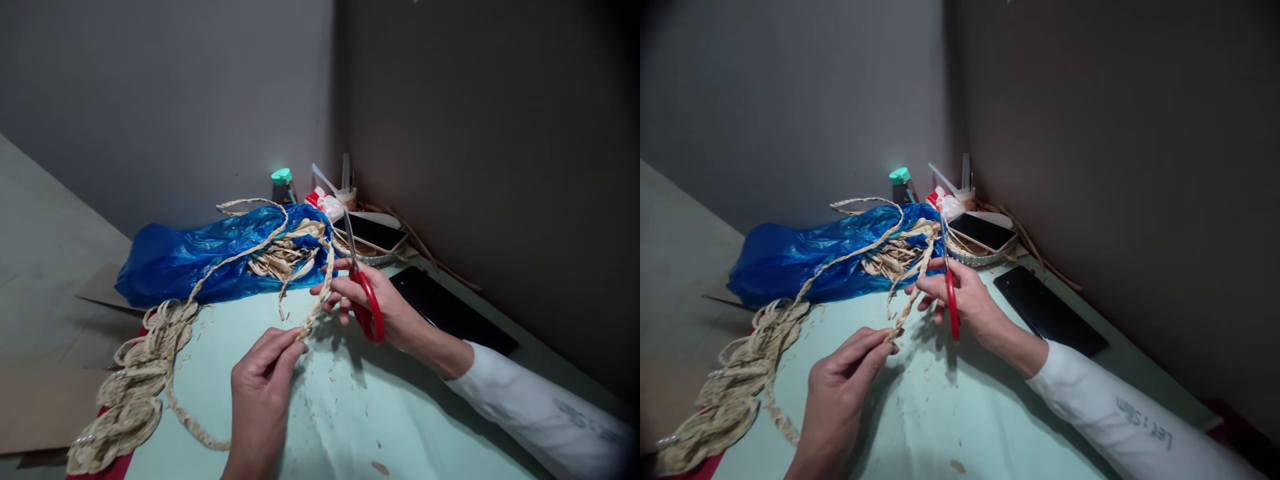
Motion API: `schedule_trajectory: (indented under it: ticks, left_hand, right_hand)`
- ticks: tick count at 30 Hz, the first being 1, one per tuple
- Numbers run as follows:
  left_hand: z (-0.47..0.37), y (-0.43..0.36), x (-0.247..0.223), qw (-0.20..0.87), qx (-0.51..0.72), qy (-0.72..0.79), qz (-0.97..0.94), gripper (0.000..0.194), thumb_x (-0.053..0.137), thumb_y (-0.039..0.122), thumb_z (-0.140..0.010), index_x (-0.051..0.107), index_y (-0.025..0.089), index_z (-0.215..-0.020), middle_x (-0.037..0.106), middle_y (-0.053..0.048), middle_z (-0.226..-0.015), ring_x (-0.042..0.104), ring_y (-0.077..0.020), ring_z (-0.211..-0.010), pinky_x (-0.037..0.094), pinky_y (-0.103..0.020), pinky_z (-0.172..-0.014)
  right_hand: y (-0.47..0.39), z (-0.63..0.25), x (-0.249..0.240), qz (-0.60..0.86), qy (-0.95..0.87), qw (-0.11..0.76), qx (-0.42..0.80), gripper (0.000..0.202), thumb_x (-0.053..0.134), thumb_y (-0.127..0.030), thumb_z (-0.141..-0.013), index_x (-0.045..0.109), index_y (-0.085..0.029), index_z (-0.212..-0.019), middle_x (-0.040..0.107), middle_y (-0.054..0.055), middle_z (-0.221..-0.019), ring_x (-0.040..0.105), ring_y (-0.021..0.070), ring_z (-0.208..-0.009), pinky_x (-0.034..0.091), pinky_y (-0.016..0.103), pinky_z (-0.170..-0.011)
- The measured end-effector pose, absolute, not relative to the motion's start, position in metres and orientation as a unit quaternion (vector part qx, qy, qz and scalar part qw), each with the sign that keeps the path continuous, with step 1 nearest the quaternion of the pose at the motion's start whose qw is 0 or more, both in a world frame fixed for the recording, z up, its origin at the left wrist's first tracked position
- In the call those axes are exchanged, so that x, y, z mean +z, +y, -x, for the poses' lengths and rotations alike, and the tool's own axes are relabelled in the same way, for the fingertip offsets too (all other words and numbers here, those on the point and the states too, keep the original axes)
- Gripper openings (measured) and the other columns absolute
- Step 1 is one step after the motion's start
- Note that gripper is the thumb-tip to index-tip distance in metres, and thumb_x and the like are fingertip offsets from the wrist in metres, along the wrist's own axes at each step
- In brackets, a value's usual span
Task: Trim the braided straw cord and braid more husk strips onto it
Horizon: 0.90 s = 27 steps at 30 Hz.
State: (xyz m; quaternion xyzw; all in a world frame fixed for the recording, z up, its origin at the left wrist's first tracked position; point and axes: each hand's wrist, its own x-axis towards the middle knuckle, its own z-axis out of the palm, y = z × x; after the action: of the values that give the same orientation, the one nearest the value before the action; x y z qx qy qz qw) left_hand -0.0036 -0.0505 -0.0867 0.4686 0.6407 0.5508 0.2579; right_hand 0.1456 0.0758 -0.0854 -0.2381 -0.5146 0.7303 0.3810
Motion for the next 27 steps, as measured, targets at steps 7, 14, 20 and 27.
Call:
schedule_trajectory:
  ticks: [7, 14, 20, 27]
  left_hand:
    - [0.005, -0.046, -0.091, 0.352, 0.459, 0.664, -0.473, 0.025, 0.065, 0.035, -0.083, 0.078, 0.018, -0.096, 0.065, -0.001, -0.066, 0.056, -0.0149, -0.067, 0.044, -0.024, -0.065]
    - [0.004, -0.048, -0.088, 0.404, 0.481, 0.633, -0.453, 0.032, 0.059, 0.039, -0.088, 0.073, 0.018, -0.108, 0.064, -0.001, -0.067, 0.048, -0.0090, -0.056, 0.040, -0.021, -0.057]
    - [-0.001, -0.052, -0.084, 0.468, 0.523, 0.589, -0.401, 0.027, 0.064, 0.036, -0.085, 0.072, 0.016, -0.101, 0.061, 0.000, -0.062, 0.046, -0.0062, -0.047, 0.035, -0.019, -0.047]
    - [-0.006, -0.055, -0.073, 0.404, 0.572, 0.622, -0.350, 0.022, 0.065, 0.034, -0.082, 0.072, 0.013, -0.084, 0.049, 0.004, -0.051, 0.033, -0.0036, -0.042, 0.023, -0.017, -0.039]
  right_hand:
    - [0.075, -0.147, -0.087, 0.238, -0.509, 0.416, 0.715, 0.035, 0.078, -0.033, -0.073, 0.052, -0.020, -0.093, 0.068, -0.001, -0.074, 0.060, 0.0101, -0.060, 0.043, 0.018, -0.049]
    - [0.072, -0.147, -0.086, 0.175, -0.505, 0.391, 0.749, 0.026, 0.072, -0.033, -0.081, 0.052, -0.019, -0.090, 0.070, 0.002, -0.079, 0.065, 0.0117, -0.066, 0.048, 0.019, -0.054]
    - [0.062, -0.144, -0.090, 0.145, -0.521, 0.330, 0.774, 0.025, 0.072, -0.030, -0.081, 0.051, -0.020, -0.090, 0.068, 0.000, -0.078, 0.065, 0.0121, -0.067, 0.051, 0.021, -0.056]
    - [0.058, -0.147, -0.079, 0.251, -0.610, 0.332, 0.675, 0.023, 0.075, -0.030, -0.077, 0.056, -0.018, -0.085, 0.063, -0.002, -0.074, 0.056, 0.0076, -0.055, 0.043, 0.018, -0.048]
